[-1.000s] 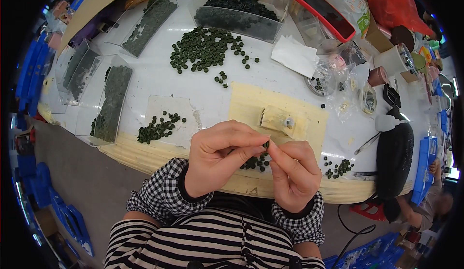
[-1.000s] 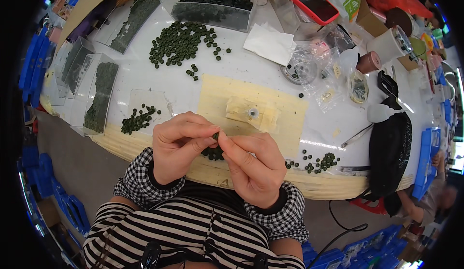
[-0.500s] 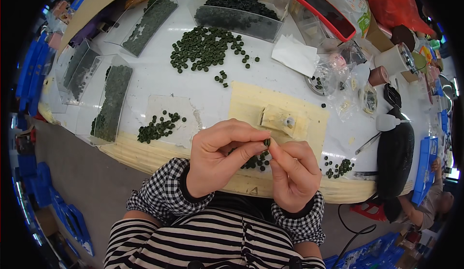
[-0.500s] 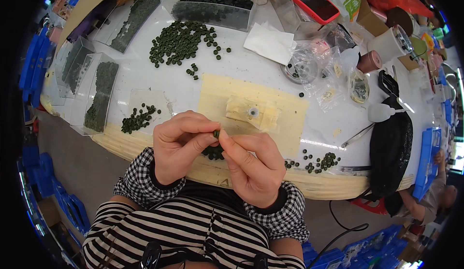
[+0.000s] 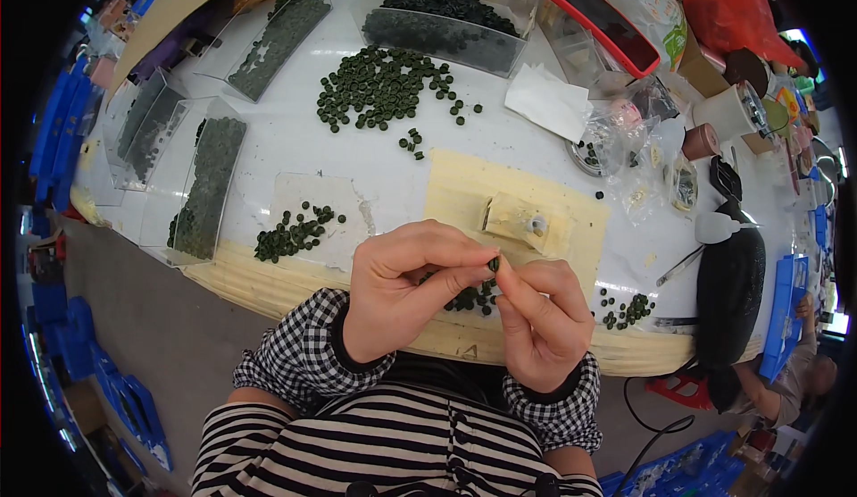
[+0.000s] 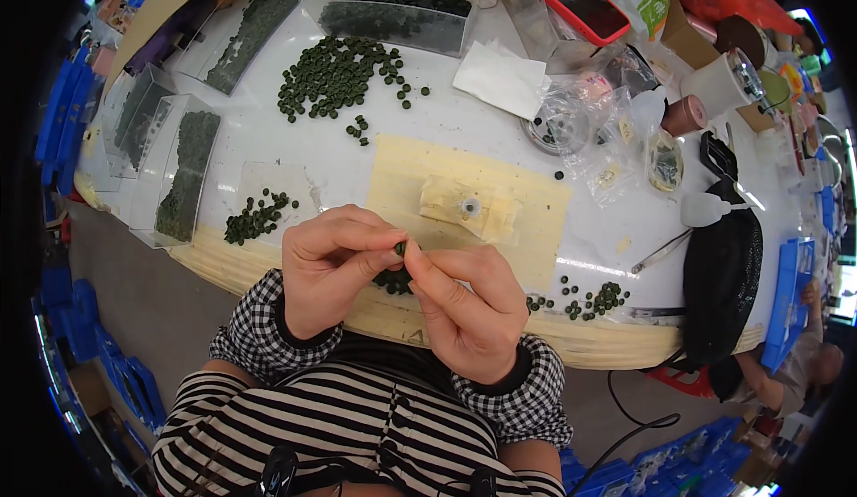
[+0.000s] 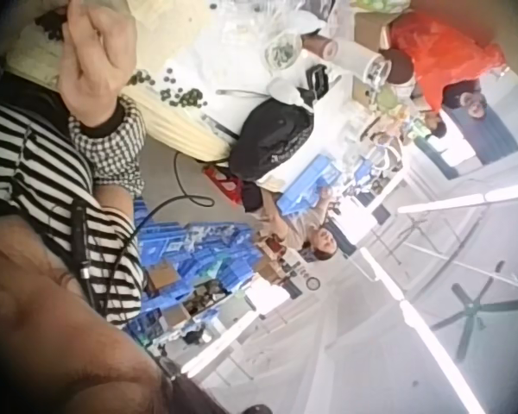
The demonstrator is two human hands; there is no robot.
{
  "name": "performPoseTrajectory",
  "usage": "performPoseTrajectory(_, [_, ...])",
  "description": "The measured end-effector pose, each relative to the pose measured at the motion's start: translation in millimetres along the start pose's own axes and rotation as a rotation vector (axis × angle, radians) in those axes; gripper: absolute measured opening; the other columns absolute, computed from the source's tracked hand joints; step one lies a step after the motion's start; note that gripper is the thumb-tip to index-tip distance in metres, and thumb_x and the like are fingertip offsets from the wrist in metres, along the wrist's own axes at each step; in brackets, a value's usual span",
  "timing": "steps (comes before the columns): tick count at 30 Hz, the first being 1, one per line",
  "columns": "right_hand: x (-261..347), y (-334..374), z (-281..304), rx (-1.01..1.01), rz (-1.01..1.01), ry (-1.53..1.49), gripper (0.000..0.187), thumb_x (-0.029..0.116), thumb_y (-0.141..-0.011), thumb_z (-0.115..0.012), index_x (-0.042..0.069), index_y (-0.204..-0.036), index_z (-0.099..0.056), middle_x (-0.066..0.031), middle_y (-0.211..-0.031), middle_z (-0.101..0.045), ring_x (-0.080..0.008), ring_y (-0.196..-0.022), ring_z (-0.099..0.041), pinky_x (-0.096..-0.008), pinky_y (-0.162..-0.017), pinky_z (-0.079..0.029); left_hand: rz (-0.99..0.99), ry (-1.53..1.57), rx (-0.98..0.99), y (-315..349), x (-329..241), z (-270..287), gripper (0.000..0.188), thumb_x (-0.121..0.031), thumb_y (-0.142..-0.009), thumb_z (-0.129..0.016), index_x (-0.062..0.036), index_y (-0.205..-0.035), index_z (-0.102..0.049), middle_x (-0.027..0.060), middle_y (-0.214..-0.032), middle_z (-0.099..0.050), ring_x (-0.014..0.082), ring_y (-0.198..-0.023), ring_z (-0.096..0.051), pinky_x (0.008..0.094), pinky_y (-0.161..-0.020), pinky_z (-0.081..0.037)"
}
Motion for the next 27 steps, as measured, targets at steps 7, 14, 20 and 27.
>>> performPoseTrajectory(7, [1, -1, 2, -0.013, -0.021, 0.002, 0.038, -0.007, -0.075, -0.072, 0.002, -0.112, -0.071, -0.0071, -0.09, -0.064, -0.0192, -0.073, -0.058, -0.0279, -0.063, -0.047, 0.002, 0.004, 0.014, -1, 2, 0, 0.024, 0.011, -0.086, -0.063, 0.0028, -0.108, -0.069, 0.0122, -0.1, -0.066, 0.0144, -0.09, -0.065, 0.0234, -0.078, -0.054])
performPoseTrajectory(14, [1, 1, 4, -0.085, -0.021, 0.066, 0.035, -0.009, -0.076, -0.07, 0.0, -0.11, -0.071, -0.0083, -0.088, -0.063, -0.0188, -0.073, -0.059, -0.0269, -0.064, -0.048, -0.054, -0.194, -0.046, -5, -4, -2, 0.02, 0.008, -0.084, -0.066, 0.0029, -0.103, -0.069, 0.011, -0.091, -0.067, 0.0153, -0.083, -0.066, 0.0238, -0.071, -0.053])
performPoseTrajectory(20, [1, 5, 5, -0.116, -0.029, 0.059, 0.033, -0.009, -0.078, -0.069, 0.0, -0.109, -0.071, -0.0085, -0.087, -0.063, -0.0184, -0.074, -0.059, -0.026, -0.065, -0.048, -0.095, -0.975, -0.079, -29, -16, 36, 0.013, 0.004, -0.083, -0.065, 0.0024, -0.095, -0.069, 0.0117, -0.08, -0.066, 0.0196, -0.069, -0.064, 0.0267, -0.062, -0.051])
performPoseTrajectory(27, [2, 7, 2, -0.129, -0.005, 0.042, 0.032, -0.009, -0.079, -0.068, -0.001, -0.11, -0.071, -0.0089, -0.087, -0.063, -0.0184, -0.074, -0.059, -0.0257, -0.065, -0.048, -0.288, -1.087, -0.278, -41, -12, 52, 0.013, 0.002, -0.084, -0.064, 0.0031, -0.096, -0.067, 0.0119, -0.085, -0.066, 0.0219, -0.066, -0.062, 0.0275, -0.063, -0.051])
Point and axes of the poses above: each hand's wrist, its own y-axis away from the middle knuckle, its own z-axis out of the back of the hand, x = y × z, the point moved 3 cm from there along -y, towards the middle knuckle
